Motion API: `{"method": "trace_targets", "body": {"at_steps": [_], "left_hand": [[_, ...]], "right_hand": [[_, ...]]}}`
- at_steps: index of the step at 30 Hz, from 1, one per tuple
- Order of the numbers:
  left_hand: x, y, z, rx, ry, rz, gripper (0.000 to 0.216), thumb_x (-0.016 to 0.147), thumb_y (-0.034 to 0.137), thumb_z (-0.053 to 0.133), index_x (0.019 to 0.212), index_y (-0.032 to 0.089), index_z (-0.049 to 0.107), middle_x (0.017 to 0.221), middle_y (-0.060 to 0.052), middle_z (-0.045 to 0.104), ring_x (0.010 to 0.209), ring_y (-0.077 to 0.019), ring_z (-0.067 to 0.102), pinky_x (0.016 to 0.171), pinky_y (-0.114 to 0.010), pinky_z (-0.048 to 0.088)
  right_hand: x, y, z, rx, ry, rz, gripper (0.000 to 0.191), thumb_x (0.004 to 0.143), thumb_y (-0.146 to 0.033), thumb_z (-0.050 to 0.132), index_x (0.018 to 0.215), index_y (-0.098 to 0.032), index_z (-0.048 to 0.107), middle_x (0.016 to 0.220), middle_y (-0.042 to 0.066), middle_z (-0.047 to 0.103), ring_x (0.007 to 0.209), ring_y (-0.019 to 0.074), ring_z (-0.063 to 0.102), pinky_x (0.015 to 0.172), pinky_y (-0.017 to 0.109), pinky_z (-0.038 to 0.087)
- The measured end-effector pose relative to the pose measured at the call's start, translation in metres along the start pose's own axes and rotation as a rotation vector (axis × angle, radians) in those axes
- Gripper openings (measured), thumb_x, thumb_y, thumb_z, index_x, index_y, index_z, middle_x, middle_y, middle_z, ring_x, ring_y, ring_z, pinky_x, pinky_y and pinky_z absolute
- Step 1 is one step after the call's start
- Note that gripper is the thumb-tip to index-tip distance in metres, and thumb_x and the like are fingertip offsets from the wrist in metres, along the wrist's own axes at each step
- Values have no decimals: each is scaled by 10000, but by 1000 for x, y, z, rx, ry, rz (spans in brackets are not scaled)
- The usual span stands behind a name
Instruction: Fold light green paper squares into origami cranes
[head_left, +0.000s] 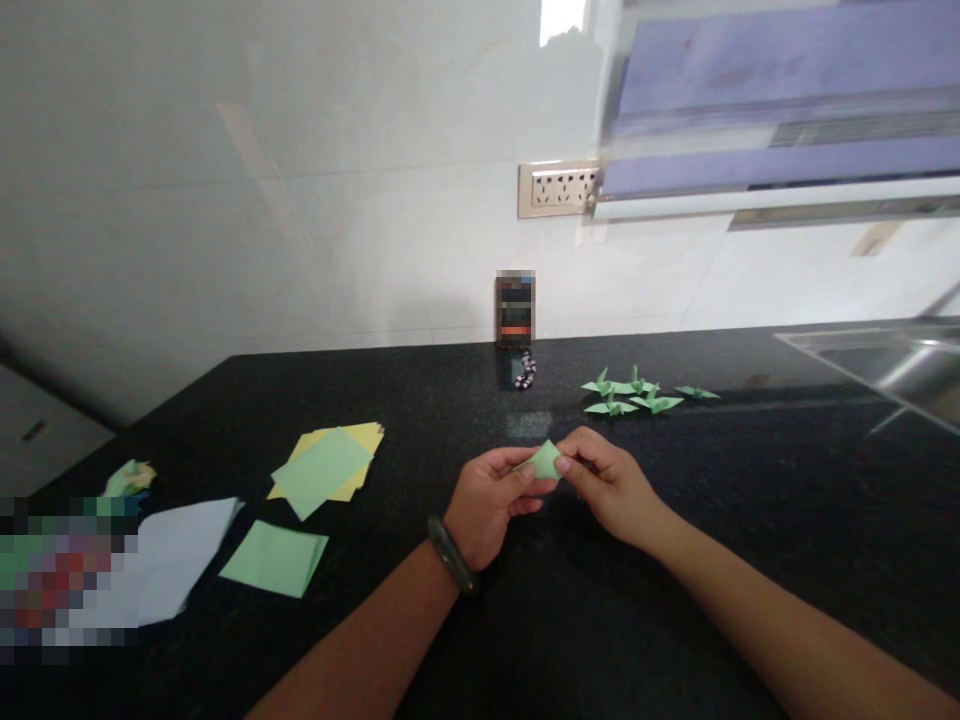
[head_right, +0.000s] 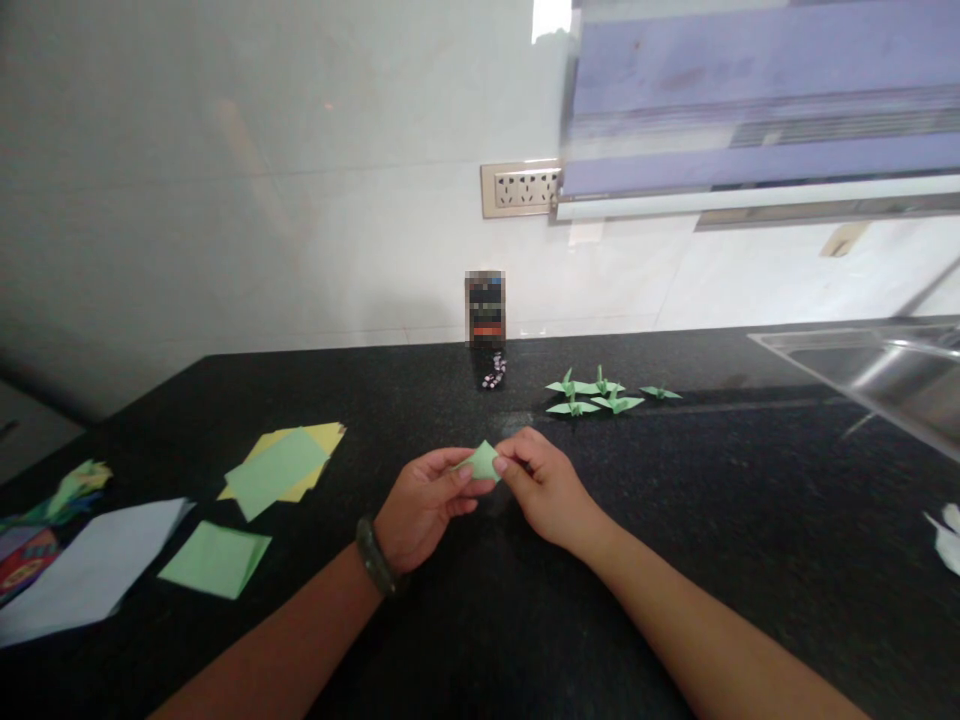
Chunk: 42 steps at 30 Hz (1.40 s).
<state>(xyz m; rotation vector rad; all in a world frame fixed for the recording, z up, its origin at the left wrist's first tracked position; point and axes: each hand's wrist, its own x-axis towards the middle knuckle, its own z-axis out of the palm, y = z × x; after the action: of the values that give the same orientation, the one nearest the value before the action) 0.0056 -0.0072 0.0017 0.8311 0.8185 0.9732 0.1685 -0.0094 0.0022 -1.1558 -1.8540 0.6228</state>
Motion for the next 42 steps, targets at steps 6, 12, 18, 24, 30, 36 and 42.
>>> {"method": "trace_targets", "body": {"at_steps": [6,12,18,24,30,36,42], "left_hand": [[-1,-3,-1,100,-38,94,250,734,314,630,916,152,684,922,-85,693,880,-161,634,726,-225,492],[-2,-3,-1,273,-45,186,326,755,368,589,969,138,675,968,-105,682,929,-199,612,813,-305,474],[-2,-2,0,216,-60,169,338,755,380,585,974,138,670,967,-108,680,913,-201,615,835,-333,464],[0,-4,-1,203,-44,155,304,736,354,615,949,145,675,904,-88,692,836,-168,628,776,-286,473],[0,-3,-1,211,-49,141,319,736,376,610,929,134,683,910,-101,692,835,-173,632,772,-288,473],[0,-4,0,112,-9,113,311,731,380,612,902,131,687,975,-122,678,932,-217,620,783,-309,480],[0,-5,0,153,14,121,293,740,376,605,875,132,694,951,-114,685,918,-212,624,784,-306,483]], "right_hand": [[0,-1,2,106,50,112,143,792,-286,547,788,-208,667,695,17,603,681,150,558,664,294,445],[-1,-7,8,535,34,426,283,685,-368,656,875,-158,646,586,-9,602,435,81,489,434,223,418],[0,-8,11,908,30,497,267,699,-382,658,835,-152,643,676,20,655,530,83,578,531,219,487],[-1,-7,12,952,30,537,259,650,-316,715,845,-160,647,676,9,669,512,71,582,523,200,484],[-1,-5,13,836,38,502,296,654,-349,700,865,-156,622,671,8,649,517,86,570,526,231,474],[-7,-3,13,228,228,135,175,745,-288,616,885,-202,554,621,-24,554,548,112,525,528,247,432],[-7,-8,7,-138,236,-133,19,784,-201,561,775,-207,576,737,26,556,660,142,527,578,268,432]]}}
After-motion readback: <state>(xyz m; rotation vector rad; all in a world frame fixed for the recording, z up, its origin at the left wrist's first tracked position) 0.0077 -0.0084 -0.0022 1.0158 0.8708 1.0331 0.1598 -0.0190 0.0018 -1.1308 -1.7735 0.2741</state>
